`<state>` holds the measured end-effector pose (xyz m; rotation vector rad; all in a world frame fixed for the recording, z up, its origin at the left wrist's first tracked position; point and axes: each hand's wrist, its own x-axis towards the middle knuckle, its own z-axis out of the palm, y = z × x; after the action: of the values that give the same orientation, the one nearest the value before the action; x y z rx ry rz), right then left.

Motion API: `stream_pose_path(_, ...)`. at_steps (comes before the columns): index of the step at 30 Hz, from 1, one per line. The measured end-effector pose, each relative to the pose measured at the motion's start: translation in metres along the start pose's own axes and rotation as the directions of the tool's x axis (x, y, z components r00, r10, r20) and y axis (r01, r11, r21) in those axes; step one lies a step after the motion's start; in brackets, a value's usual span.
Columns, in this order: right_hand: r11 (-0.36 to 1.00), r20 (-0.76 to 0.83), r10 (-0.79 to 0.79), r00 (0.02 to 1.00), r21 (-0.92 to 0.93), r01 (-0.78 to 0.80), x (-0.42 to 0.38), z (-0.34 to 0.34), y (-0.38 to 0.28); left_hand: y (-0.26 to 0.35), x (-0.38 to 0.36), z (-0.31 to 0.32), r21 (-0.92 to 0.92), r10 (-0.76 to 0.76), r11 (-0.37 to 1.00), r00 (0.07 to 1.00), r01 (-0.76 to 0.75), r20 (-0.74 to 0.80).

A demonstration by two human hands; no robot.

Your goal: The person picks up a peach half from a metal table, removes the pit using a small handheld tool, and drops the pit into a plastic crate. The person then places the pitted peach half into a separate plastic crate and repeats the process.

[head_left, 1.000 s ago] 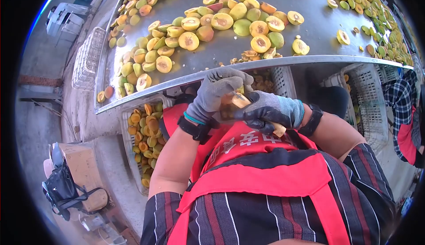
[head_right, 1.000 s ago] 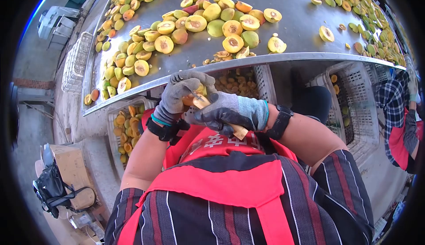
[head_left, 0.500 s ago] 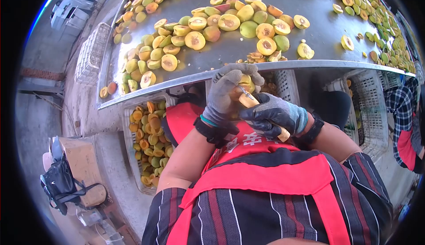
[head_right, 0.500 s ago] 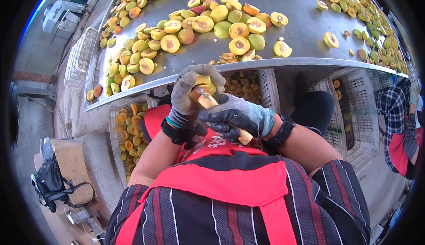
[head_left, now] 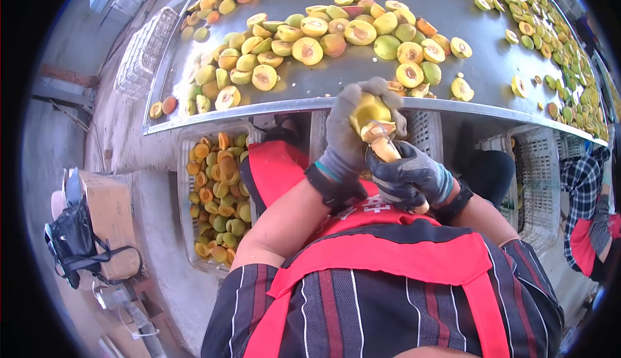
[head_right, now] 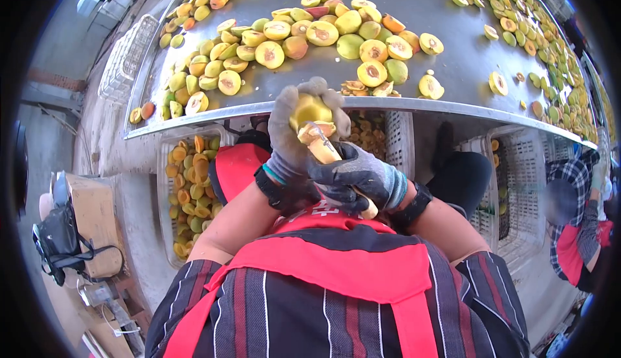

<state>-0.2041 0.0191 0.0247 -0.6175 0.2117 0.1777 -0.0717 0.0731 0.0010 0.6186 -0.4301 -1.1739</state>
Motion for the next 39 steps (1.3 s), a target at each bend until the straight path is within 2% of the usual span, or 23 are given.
stream_pose_path(2, 1.0, 0.068, -0.015, 0.998, -0.009, 0.015, 0.0, 0.005, 0.0, -0.001, 0.004, -0.002, -0.371, -0.015, 0.925, 0.984, 0.08, 0.176)
stream_pose_path(4, 0.977, -0.069, -0.062, 0.996, -0.208, 0.047, 0.003, 0.01, -0.003, 0.007, 0.0, 0.006, -0.302, 0.006, 0.953, 0.997, 0.017, 0.073)
stream_pose_path(5, 0.992, 0.014, 0.002, 1.0, -0.13, 0.0, 0.0, 0.002, -0.005, 0.013, -0.001, 0.003, -0.225, 0.028, 0.974, 0.997, -0.012, 0.066)
stream_pose_path(7, 0.956, -0.016, 0.022, 1.0, -0.293, -0.026, -0.005, -0.001, -0.011, 0.024, -0.005, -0.009, -0.065, 0.106, 0.992, 0.994, -0.105, 0.021)
stream_pose_path(9, 0.92, -0.039, 0.046, 0.998, -0.387, -0.058, -0.011, -0.005, -0.017, 0.058, -0.03, -0.026, 0.279, 0.171, 0.95, 0.982, -0.143, -0.079)
stream_pose_path(10, 0.871, -0.149, 0.041, 0.988, -0.478, -0.108, -0.015, -0.009, -0.017, 0.078, -0.04, -0.053, 0.438, 0.159, 0.886, 0.987, -0.152, 0.021)
stream_pose_path(12, 0.82, -0.261, 0.023, 0.965, -0.548, -0.168, -0.025, -0.02, -0.016, 0.128, -0.081, -0.066, 0.816, 0.07, 0.573, 0.988, 0.074, -0.138)
stream_pose_path(13, 0.693, -0.295, -0.012, 0.955, -0.692, -0.205, -0.029, -0.027, -0.015, 0.155, -0.097, -0.068, 0.944, 0.009, 0.18, 0.959, 0.276, -0.282)
stream_pose_path(14, 0.537, -0.318, -0.051, 0.947, -0.808, -0.242, -0.033, -0.036, -0.014, 0.172, -0.101, -0.07, 0.944, 0.009, 0.174, 0.959, 0.279, -0.285)
stream_pose_path(15, 0.501, -0.199, -0.094, 0.976, -0.856, -0.126, -0.039, -0.05, -0.009, 0.185, -0.106, -0.072, 0.928, 0.162, -0.224, 0.951, 0.296, -0.264)
stream_pose_path(16, 0.498, -0.188, -0.091, 0.978, -0.859, -0.119, -0.041, -0.052, -0.009, 0.193, -0.108, -0.072, 0.747, 0.295, -0.579, 0.938, 0.327, -0.182)
stream_pose_path(17, 0.501, -0.2, -0.084, 0.976, -0.855, -0.132, -0.042, -0.052, -0.008, 0.195, -0.099, -0.072, 0.743, 0.303, -0.581, 0.935, 0.334, -0.183)
stream_pose_path(19, 0.561, -0.307, -0.068, 0.949, -0.799, -0.218, -0.038, -0.044, -0.009, 0.195, -0.057, -0.071, 0.895, 0.464, -0.297, 0.87, 0.331, -0.168)
stream_pose_path(21, 0.644, -0.37, -0.043, 0.928, -0.72, -0.258, -0.03, -0.027, -0.012, 0.19, -0.007, -0.097, 0.817, 0.396, -0.492, 0.913, 0.302, -0.099)
stream_pose_path(23, 0.695, -0.413, -0.04, 0.91, -0.666, -0.272, -0.028, -0.015, -0.014, 0.174, 0.028, -0.099, 0.675, 0.346, -0.624, 0.914, 0.392, -0.211)
stream_pose_path(24, 0.694, -0.423, -0.053, 0.904, -0.666, -0.272, -0.029, -0.013, -0.015, 0.165, 0.046, -0.161, 0.671, 0.268, -0.724, 0.962, 0.161, 0.057)
stream_pose_path(26, 0.698, -0.444, -0.05, 0.895, -0.657, -0.287, -0.033, -0.013, -0.015, 0.149, 0.054, -0.15, 0.539, 0.288, -0.785, 0.951, 0.304, -0.116)
stream_pose_path(30, 0.74, -0.479, -0.067, 0.875, -0.612, -0.278, -0.039, -0.023, -0.008, 0.142, 0.045, -0.142, 0.634, 0.25, -0.737, 0.966, 0.237, -0.07)
stream_pose_path(33, 0.834, -0.393, -0.121, 0.911, -0.538, -0.121, -0.033, -0.033, -0.007, 0.126, 0.036, -0.109, 0.958, 0.352, -0.098, 0.91, 0.271, -0.221)
stream_pose_path(34, 0.83, -0.401, -0.194, 0.895, -0.554, -0.069, -0.027, -0.023, -0.013, 0.121, 0.028, -0.089, 0.957, 0.341, -0.105, 0.913, 0.272, -0.222)
stream_pose_path(35, 0.821, -0.403, -0.242, 0.883, -0.57, -0.035, -0.021, -0.014, -0.02, 0.116, 0.017, -0.067, 0.926, 0.194, 0.287, 0.932, 0.245, -0.306)
stream_pose_path(36, 0.808, -0.403, -0.291, 0.867, -0.589, -0.003, -0.013, -0.009, -0.026, 0.108, 0.008, -0.048, 0.736, 0.027, 0.635, 0.946, 0.235, -0.324)
stream_pose_path(39, 0.782, -0.43, -0.442, 0.787, -0.615, 0.103, 0.011, -0.002, -0.031, 0.069, -0.009, -0.023, 0.578, -0.15, 0.791, 0.98, 0.199, -0.132)
